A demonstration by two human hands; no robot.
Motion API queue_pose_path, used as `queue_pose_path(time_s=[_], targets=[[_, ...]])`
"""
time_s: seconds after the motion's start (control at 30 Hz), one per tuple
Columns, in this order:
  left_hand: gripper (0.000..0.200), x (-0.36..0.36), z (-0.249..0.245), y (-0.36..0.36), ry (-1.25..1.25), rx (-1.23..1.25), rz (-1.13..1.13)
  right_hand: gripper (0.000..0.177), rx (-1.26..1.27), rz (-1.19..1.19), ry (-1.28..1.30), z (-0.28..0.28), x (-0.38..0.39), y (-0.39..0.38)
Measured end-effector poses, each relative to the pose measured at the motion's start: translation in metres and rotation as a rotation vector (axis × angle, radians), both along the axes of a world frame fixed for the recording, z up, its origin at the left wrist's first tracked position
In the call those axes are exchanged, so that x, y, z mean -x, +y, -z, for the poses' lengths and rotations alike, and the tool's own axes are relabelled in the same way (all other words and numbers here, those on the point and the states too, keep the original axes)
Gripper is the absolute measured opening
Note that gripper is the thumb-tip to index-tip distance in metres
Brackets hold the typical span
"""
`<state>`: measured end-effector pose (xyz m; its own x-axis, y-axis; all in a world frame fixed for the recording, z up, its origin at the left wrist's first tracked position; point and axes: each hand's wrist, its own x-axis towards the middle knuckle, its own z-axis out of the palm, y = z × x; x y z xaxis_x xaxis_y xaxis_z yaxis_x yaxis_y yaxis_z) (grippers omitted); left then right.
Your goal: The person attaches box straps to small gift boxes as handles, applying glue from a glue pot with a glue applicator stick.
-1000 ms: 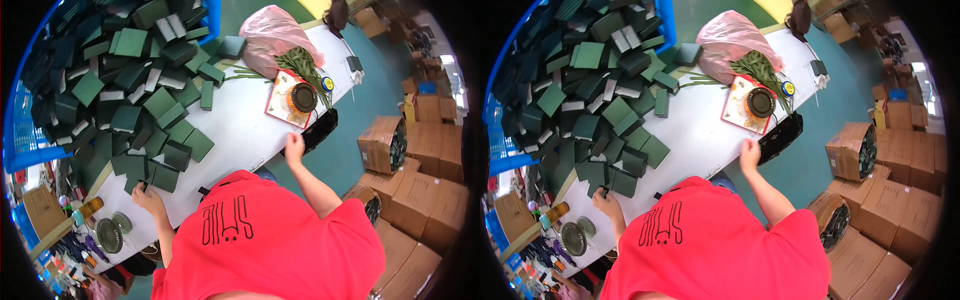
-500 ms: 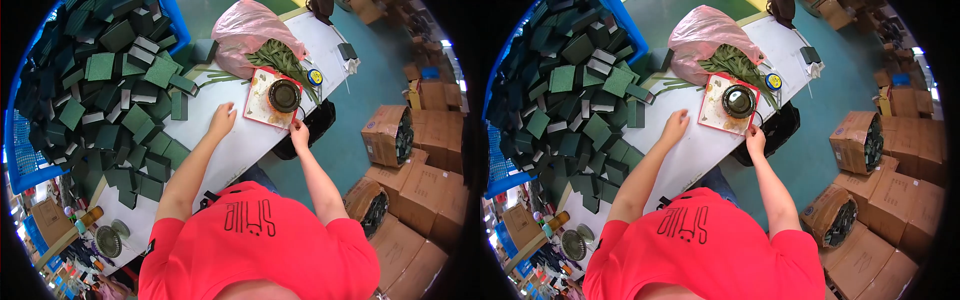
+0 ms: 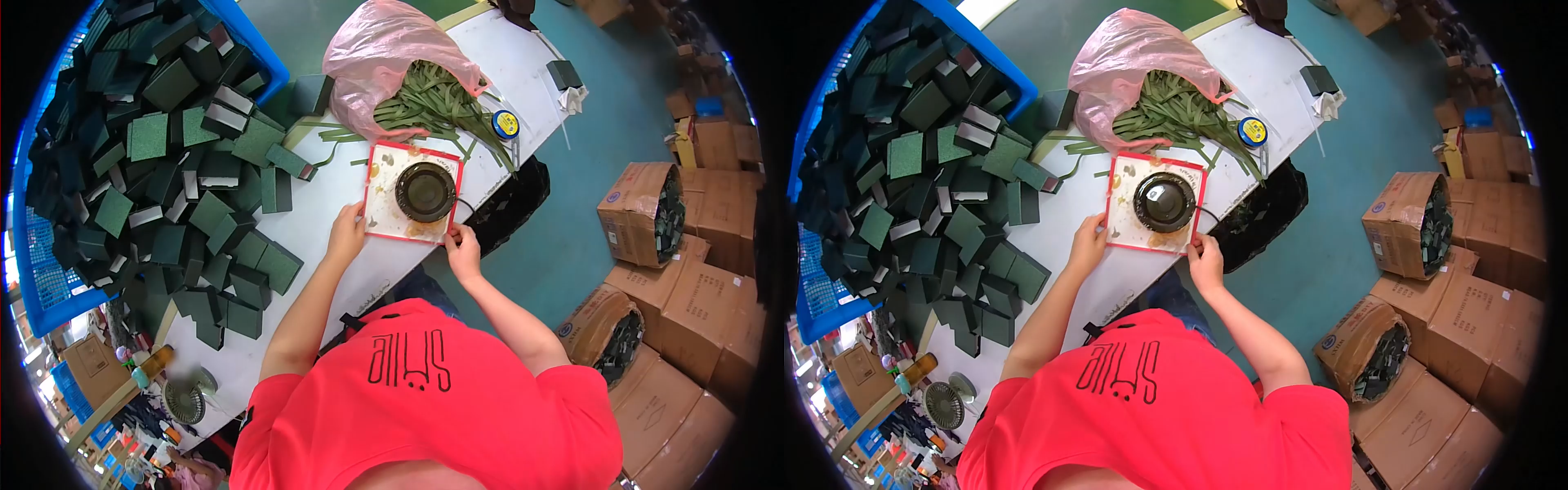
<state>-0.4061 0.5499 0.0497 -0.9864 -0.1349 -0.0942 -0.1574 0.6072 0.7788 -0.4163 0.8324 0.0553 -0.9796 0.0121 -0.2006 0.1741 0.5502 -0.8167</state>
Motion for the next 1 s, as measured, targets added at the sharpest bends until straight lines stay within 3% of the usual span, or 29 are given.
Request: queue_pose_path(time_s=[0.17,0.37,0.7,0.83,0.9,1.0], targets=[[0.035,-0.039,-0.017,-0.011,-0.111,-0.046,-0.112,0.028,0.0,-0.1,-0.016,-0.004,-0.022,-0.018],[0.035,-0.076,-0.001,-0.022,-0.04,0.013,-0.152,0.031,-0.007,-0.206,-0.005,-0.005,-0.031,-0.025],[0.033,-0.08,-0.022,-0.036,-0.196,0.02,-0.252,0.032,0.012,-0.324,0.02,-0.011,-0.035,-0.041],[0.031,-0.073,-0.025,-0.041,-0.241,0.027,-0.253,0.02,0.007,-0.349,0.091,-0.003,-0.028,-0.029],[0.031,-0.076,-0.019,-0.043,-0.232,0.049,-0.246,0.016,-0.078,-0.17,0.16,-0.013,-0.017,-0.012],[0.029,-0.078,-0.017,-0.042,-0.233,0.016,-0.273,0.028,-0.206,0.046,0.171,0.012,0.002,0.022]])
